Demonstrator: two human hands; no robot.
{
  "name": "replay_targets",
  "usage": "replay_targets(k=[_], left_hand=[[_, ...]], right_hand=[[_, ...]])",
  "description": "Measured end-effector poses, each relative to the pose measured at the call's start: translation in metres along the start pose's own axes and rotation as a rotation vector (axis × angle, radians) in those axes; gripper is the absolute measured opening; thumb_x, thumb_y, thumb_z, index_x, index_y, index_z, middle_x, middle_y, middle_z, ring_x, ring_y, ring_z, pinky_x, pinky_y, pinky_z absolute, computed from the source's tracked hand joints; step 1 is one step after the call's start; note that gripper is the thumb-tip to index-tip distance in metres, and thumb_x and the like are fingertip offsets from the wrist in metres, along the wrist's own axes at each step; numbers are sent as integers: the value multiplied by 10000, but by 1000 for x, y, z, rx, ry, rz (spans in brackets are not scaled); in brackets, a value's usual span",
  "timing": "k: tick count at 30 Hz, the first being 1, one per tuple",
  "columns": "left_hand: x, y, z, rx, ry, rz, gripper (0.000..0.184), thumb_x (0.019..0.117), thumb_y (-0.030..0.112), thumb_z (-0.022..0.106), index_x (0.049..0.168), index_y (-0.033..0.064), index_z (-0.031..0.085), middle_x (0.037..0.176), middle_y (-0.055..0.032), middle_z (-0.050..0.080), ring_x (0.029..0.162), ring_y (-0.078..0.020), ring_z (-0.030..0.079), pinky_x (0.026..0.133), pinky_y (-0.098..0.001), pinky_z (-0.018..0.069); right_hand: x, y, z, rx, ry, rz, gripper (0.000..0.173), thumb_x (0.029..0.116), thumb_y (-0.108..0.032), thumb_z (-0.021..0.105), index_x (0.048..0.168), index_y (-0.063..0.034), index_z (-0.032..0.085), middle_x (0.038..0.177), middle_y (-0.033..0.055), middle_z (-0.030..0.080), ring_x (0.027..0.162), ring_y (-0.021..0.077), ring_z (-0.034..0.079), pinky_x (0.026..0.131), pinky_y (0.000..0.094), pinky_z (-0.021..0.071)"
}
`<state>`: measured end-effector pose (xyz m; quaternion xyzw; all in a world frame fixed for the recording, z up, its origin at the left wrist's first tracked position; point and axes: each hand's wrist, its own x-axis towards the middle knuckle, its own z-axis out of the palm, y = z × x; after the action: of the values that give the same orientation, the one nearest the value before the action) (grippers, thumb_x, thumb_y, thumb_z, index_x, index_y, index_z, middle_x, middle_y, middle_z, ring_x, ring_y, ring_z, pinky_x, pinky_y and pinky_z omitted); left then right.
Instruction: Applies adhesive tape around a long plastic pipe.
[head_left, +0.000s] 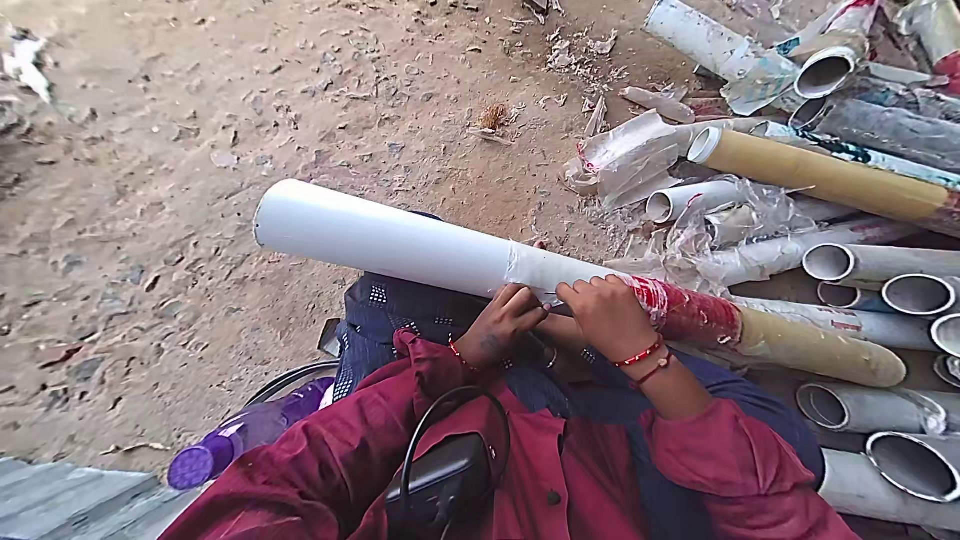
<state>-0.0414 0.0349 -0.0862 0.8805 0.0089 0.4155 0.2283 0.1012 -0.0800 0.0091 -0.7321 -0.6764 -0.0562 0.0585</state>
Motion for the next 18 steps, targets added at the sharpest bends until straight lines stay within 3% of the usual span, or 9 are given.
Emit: replay_targets(k=[6,8,10,11,13,15,16,18], left_hand=[[2,-7,-5,-64,-67,40,158,950,3,598,908,70,734,827,-99,651,893,-242,635,888,-287,497],[6,-4,-8,-48,-102,24,163,933,0,593,898,62,739,817,-106,654,869,-257,643,845,-305,519],[15,6,-15,40,-160,-27,142,939,56,588,900,42,725,821,-127,672,829,-286,672,776,-343,555],[19,12,-18,103,-192,-68,150,958,113,594,925,22,707,833,-143,685,814,-304,689,751,-364,571],[27,22,-18,241,-235,-152,282,943,247,643,979,-28,698,842,-173,703,783,-341,713,710,-403,584],[36,29,-18,368,-337,-181,361,915,305,683,942,-54,701,819,-207,670,748,-389,695,639,-454,559],[43,33,-18,419,-420,-186,337,907,269,706,941,-66,707,825,-235,656,743,-421,684,603,-482,540],[61,45,-19,481,-640,-221,148,915,49,694,979,-84,701,881,-291,650,789,-489,678,591,-534,529]], right_hand=[[14,7,-30,36,-471,33,151,942,51,583,1008,38,718,781,228,689,746,410,694,695,520,498],[15,10,-34,61,-605,54,193,999,9,520,1076,34,695,850,240,700,821,423,698,745,537,493],[12,18,-37,124,-629,94,241,1058,-90,468,1081,20,682,856,235,700,854,426,701,768,547,498],[6,24,-36,173,-570,136,272,1075,-132,454,1054,14,681,837,228,694,849,422,703,757,549,504],[-16,36,-22,256,-207,249,275,1042,-149,514,926,16,701,700,193,654,695,395,696,602,534,509],[-28,39,-8,249,110,446,234,1010,-122,558,936,36,713,663,185,643,627,386,679,548,530,501],[-29,37,-1,225,208,548,222,1006,-111,572,975,41,731,684,190,668,637,387,691,562,535,518],[-28,32,21,175,340,696,178,988,-90,597,969,29,728,727,175,694,667,362,706,597,512,543]])
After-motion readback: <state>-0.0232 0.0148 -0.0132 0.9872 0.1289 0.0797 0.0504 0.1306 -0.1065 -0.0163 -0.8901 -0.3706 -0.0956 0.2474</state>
